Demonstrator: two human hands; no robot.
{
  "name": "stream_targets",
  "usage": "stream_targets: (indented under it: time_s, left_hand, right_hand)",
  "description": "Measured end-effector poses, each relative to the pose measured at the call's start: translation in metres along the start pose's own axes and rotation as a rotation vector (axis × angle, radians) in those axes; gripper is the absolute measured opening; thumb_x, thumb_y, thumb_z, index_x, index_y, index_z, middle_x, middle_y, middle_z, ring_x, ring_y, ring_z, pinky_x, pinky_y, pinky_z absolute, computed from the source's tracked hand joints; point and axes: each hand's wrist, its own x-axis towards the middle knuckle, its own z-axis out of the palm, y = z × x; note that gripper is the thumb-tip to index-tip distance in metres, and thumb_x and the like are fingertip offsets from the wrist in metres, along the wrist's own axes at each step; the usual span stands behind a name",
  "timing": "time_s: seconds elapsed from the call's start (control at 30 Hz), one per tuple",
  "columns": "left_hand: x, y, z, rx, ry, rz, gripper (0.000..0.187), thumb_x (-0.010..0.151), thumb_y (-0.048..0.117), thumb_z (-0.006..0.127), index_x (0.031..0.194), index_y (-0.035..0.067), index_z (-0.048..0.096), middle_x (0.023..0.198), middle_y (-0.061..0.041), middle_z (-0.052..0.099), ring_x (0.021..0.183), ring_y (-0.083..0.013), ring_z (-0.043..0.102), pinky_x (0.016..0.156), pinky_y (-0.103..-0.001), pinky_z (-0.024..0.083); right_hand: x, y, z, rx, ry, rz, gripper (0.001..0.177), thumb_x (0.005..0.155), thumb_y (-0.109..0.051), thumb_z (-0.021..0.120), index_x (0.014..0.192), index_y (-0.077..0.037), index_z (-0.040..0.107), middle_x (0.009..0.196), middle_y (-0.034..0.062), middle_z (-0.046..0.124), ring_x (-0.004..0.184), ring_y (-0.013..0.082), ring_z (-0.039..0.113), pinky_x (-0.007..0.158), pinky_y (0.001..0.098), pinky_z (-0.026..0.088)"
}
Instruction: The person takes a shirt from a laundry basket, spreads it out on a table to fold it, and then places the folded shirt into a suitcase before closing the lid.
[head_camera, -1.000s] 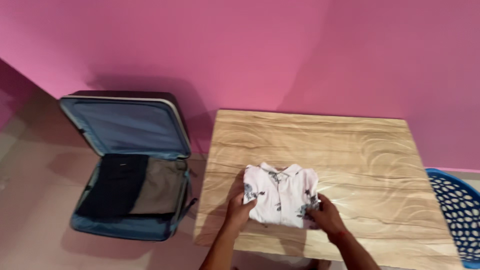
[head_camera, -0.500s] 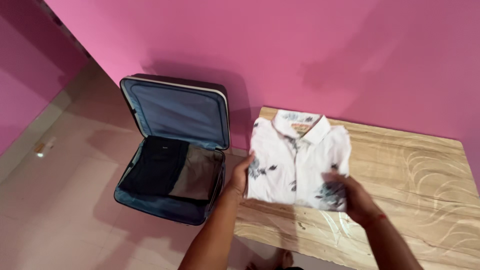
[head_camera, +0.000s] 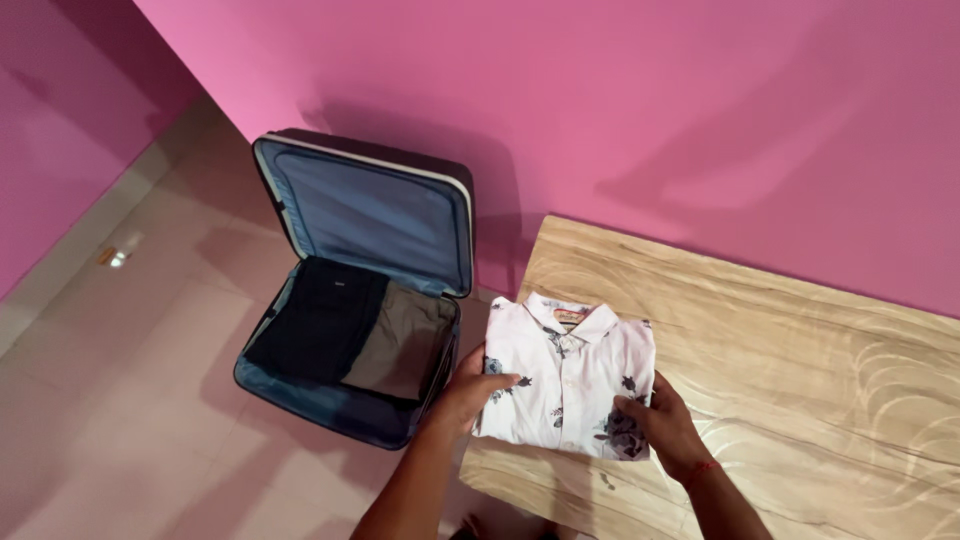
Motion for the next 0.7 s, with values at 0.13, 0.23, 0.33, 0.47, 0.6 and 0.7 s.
stream_targets:
  time_s: [0.13, 0.23, 0.33, 0.47, 0.6, 0.7]
  left_hand:
    - [0.004, -0.001, -0.025, -0.078, 0.034, -0.073, 0.061, 0.077, -0.005, 0.066, 0.138, 0.002, 0.059, 0.114, -0.011, 0.074, 0.101, -0.0198, 0.071, 0.089, -0.034, 0.056]
    - [0.008, -0.004, -0.048, -0.143, -0.054, 0.016, 0.062, 0.077, -0.007, 0.064, 0.138, -0.001, 0.059, 0.117, -0.010, 0.073, 0.104, -0.0173, 0.069, 0.092, -0.031, 0.055]
    - [0.011, -0.001, -0.076, -0.123, -0.044, 0.034, 0.065, 0.074, -0.009, 0.064, 0.138, -0.001, 0.059, 0.114, -0.010, 0.072, 0.100, -0.0191, 0.069, 0.088, -0.033, 0.055]
    - [0.017, 0.007, -0.128, -0.069, 0.014, -0.028, 0.068, 0.070, -0.010, 0.066, 0.136, 0.004, 0.058, 0.112, -0.007, 0.074, 0.100, -0.0181, 0.071, 0.087, -0.033, 0.058]
    - [0.022, 0.017, -0.186, 0.012, 0.011, 0.011, 0.060, 0.072, -0.004, 0.075, 0.131, 0.001, 0.062, 0.111, -0.008, 0.074, 0.099, -0.0185, 0.071, 0.087, -0.034, 0.057]
    - [0.027, 0.040, -0.237, 0.165, 0.068, -0.014, 0.059, 0.073, 0.000, 0.078, 0.129, 0.004, 0.063, 0.110, -0.008, 0.075, 0.099, -0.0174, 0.071, 0.087, -0.033, 0.057]
  right_hand:
    - [0.005, -0.006, 0.023, -0.073, 0.017, -0.052, 0.049, 0.088, 0.004, 0.066, 0.136, -0.002, 0.058, 0.114, 0.0095, 0.075, 0.096, 0.0176, 0.070, 0.084, 0.0361, 0.058]
    - [0.002, -0.009, 0.043, -0.078, 0.002, -0.046, 0.048, 0.089, 0.002, 0.066, 0.136, -0.002, 0.058, 0.114, 0.0087, 0.075, 0.097, 0.0163, 0.070, 0.085, 0.0355, 0.058]
    - [0.009, -0.007, 0.069, -0.081, 0.022, -0.027, 0.046, 0.089, 0.001, 0.066, 0.135, -0.002, 0.059, 0.114, 0.0082, 0.075, 0.097, 0.0157, 0.070, 0.085, 0.0354, 0.058]
    - [0.031, 0.010, 0.115, -0.116, 0.053, -0.045, 0.044, 0.090, 0.001, 0.067, 0.133, -0.002, 0.060, 0.110, 0.0091, 0.075, 0.094, 0.0168, 0.069, 0.083, 0.0364, 0.058]
    - [0.055, 0.030, 0.175, -0.116, 0.040, -0.113, 0.043, 0.089, 0.001, 0.067, 0.131, -0.002, 0.061, 0.110, 0.0068, 0.074, 0.095, 0.0141, 0.068, 0.085, 0.0337, 0.057]
    - [0.079, 0.044, 0.224, -0.204, 0.141, 0.073, 0.043, 0.088, 0.002, 0.067, 0.130, -0.004, 0.063, 0.107, 0.0087, 0.076, 0.092, 0.0173, 0.071, 0.082, 0.0361, 0.058]
